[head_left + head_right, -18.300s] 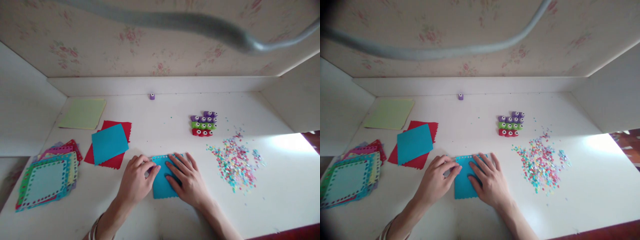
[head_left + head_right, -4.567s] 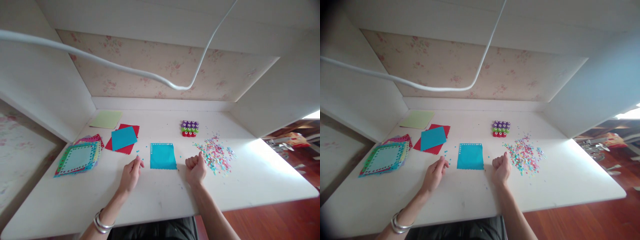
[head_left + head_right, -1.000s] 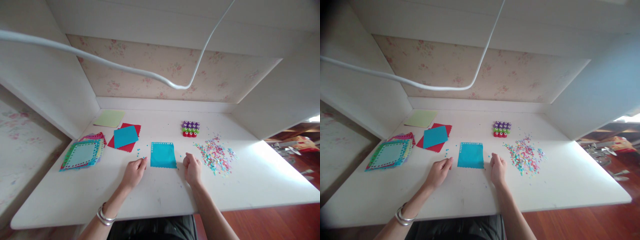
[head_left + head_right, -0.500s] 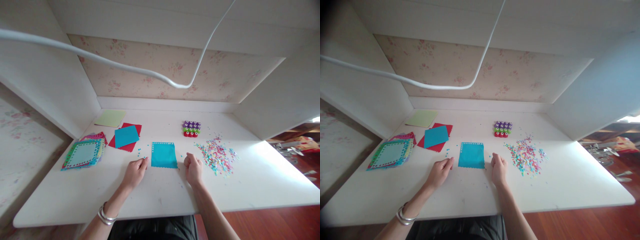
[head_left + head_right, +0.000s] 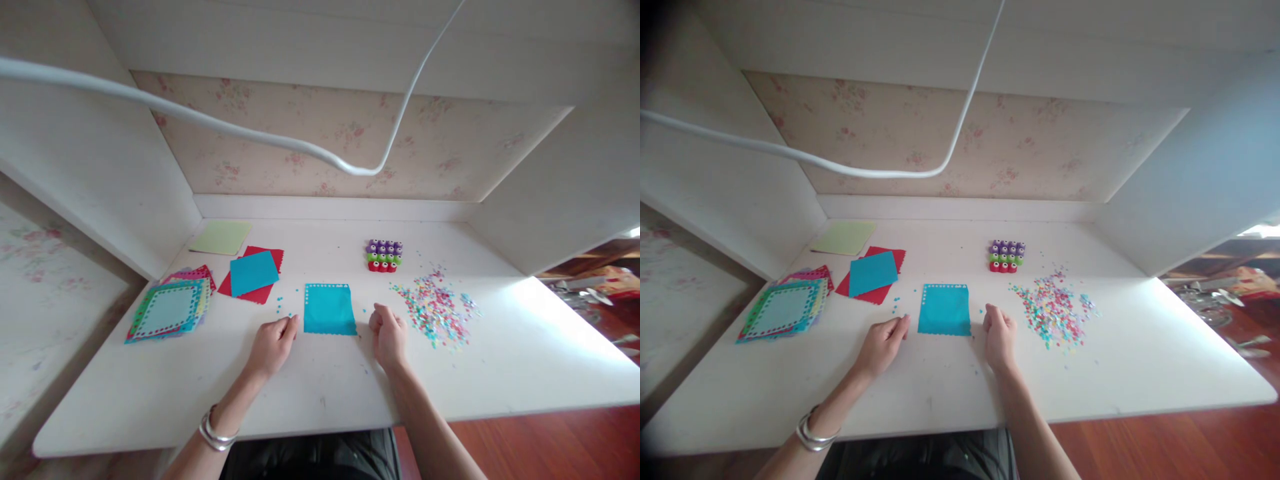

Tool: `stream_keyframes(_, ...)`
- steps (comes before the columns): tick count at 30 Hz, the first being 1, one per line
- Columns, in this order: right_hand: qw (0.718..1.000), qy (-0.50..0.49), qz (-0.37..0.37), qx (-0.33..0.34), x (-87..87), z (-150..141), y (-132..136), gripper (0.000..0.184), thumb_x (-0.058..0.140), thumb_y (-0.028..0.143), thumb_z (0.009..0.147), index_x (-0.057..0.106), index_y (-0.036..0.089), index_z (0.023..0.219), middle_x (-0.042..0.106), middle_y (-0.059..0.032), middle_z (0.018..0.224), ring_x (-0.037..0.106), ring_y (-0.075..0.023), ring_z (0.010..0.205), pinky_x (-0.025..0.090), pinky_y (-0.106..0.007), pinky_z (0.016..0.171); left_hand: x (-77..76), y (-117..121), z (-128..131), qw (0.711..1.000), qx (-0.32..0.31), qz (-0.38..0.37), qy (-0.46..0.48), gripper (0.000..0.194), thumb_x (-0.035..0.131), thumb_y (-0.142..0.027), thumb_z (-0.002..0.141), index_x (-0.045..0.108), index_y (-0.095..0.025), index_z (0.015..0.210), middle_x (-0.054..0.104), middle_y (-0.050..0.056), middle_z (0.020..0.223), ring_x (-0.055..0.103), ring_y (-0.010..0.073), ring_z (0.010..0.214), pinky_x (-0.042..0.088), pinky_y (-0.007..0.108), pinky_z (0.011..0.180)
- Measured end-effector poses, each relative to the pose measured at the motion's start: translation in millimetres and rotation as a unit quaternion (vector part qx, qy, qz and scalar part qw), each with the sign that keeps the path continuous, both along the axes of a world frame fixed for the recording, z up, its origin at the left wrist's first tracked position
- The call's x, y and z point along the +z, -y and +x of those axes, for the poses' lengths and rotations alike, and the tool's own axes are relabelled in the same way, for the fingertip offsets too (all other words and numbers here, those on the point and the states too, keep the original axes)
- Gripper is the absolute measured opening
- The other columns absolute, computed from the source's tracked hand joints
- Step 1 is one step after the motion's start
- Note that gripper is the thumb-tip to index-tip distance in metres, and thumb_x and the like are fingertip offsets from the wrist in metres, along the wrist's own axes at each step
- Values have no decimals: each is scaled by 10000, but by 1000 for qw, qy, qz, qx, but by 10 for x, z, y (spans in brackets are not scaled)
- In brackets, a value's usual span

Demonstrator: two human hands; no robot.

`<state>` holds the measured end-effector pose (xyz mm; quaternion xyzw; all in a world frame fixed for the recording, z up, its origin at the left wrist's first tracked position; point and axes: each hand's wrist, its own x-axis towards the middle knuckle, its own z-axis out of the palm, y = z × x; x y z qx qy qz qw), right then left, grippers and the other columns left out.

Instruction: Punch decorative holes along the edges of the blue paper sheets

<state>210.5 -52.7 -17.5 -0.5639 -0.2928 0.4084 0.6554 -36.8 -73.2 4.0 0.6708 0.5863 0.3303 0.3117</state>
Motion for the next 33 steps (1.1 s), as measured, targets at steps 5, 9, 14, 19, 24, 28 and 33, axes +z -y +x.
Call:
stream_keyframes(5,1000,-7,-5,3,24,-16,8,484,623,370,785,258,261,486,205,91,458,179,-99,438,178,-298,436,-1,34,14,1000,-11,-1,-12,481,398,-479,971,466,-213,576,428,-48,487,454,122,493,313,250,559)
stream_keyframes(9,999,-37,-5,21,66,-3,47,469,601,469,845,334,241,533,251,80,508,222,-105,461,210,-282,440,14,63,47,1000,-5,-12,-19,477,389,-477,980,476,-211,593,444,-47,495,463,121,497,326,248,558)
stream_keyframes(14,997,58,4,59,194,215,7,385,746,391,759,586,272,1088,592,-12,982,529,-146,739,453,-277,643,183,-64,199,998,-29,30,-48,362,426,-451,979,612,-209,785,581,-10,675,538,139,610,415,253,627)
stream_keyframes(19,989,145,-14,-8,338,709,-475,432,684,460,791,571,288,1170,588,-59,1238,580,-225,1033,485,-366,849,381,-537,584,985,-97,80,-116,400,566,-478,900,617,-214,1196,652,88,1134,600,238,1063,470,356,938)
stream_keyframes(24,974,202,-73,-74,273,1187,-1239,532,487,555,858,533,244,1287,545,-90,1361,570,-253,1173,481,-376,941,306,-1176,1156,953,-162,44,-253,803,650,-640,753,491,-176,1389,540,151,1392,483,345,1264,412,471,1034)
stream_keyframes(28,961,246,-99,-83,154,1355,-1660,592,418,583,879,523,236,1347,507,-91,1436,445,-286,1334,349,-420,1099,146,-1607,1579,946,-172,38,-272,996,646,-730,678,408,-153,1455,393,178,1530,345,391,1379,296,556,1111)
stream_keyframes(33,947,291,-117,-65,38,1333,-1901,658,335,592,912,495,176,1395,469,-134,1480,390,-300,1387,250,-438,1160,9,-1986,1895,939,-179,33,-293,1084,546,-821,676,343,-141,1496,225,190,1610,140,416,1469,42,662,1154)
